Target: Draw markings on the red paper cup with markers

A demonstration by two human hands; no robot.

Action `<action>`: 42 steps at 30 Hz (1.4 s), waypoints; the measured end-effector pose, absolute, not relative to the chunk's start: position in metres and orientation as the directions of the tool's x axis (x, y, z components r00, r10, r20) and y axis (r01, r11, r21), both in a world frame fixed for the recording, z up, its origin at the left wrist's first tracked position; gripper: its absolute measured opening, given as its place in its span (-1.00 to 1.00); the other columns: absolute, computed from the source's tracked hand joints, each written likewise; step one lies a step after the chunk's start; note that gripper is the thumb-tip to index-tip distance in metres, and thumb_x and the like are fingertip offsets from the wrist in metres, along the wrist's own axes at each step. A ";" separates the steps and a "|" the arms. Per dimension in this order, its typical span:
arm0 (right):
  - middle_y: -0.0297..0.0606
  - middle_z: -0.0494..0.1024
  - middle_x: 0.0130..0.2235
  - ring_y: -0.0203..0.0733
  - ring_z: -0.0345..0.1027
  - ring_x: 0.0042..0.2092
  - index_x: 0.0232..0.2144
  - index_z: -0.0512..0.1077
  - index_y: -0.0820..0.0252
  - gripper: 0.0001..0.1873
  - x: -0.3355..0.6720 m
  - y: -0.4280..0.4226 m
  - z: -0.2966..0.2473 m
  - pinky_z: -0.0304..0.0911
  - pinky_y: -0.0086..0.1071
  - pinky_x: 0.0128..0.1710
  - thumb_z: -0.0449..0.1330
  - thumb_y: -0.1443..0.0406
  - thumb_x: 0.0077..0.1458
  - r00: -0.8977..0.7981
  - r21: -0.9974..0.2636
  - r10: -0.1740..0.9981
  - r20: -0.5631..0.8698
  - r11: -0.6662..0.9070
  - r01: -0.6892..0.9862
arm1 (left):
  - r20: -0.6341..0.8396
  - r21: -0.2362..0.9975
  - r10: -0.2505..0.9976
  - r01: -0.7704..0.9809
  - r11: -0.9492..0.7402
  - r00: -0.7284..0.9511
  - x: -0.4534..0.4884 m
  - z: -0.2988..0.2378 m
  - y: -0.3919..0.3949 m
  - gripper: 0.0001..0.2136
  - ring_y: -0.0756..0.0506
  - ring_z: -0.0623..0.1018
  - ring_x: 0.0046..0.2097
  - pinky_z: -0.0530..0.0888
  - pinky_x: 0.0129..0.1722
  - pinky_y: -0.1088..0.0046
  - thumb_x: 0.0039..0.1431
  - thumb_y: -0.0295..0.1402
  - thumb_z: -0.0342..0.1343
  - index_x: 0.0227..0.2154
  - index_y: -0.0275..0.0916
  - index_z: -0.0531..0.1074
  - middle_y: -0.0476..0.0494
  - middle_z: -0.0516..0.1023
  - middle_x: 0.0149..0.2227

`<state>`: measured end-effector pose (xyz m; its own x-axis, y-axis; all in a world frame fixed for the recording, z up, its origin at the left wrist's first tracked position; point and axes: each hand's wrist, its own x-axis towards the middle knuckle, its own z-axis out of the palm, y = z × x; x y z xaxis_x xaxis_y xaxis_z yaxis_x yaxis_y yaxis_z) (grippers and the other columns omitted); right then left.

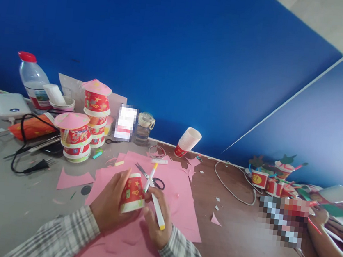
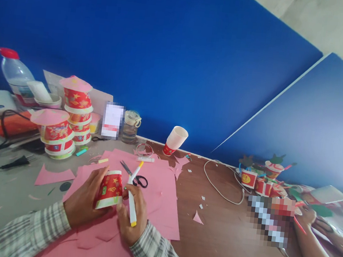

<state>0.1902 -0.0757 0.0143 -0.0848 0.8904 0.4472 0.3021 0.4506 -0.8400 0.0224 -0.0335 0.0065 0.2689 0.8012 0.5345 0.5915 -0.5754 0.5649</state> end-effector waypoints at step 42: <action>-0.26 0.45 -0.36 -0.04 0.33 -0.39 -0.11 0.30 -0.02 -0.46 0.184 -0.075 -0.005 0.33 -0.22 -0.44 0.14 0.55 -0.16 -0.031 -0.608 0.692 0.721 0.654 0.449 | 0.524 0.407 0.756 0.665 -0.627 0.392 0.020 -0.017 -0.031 -0.03 -0.32 0.21 0.01 0.29 -0.06 0.03 -0.28 0.03 0.15 0.09 -0.26 -0.31 -0.30 0.19 0.00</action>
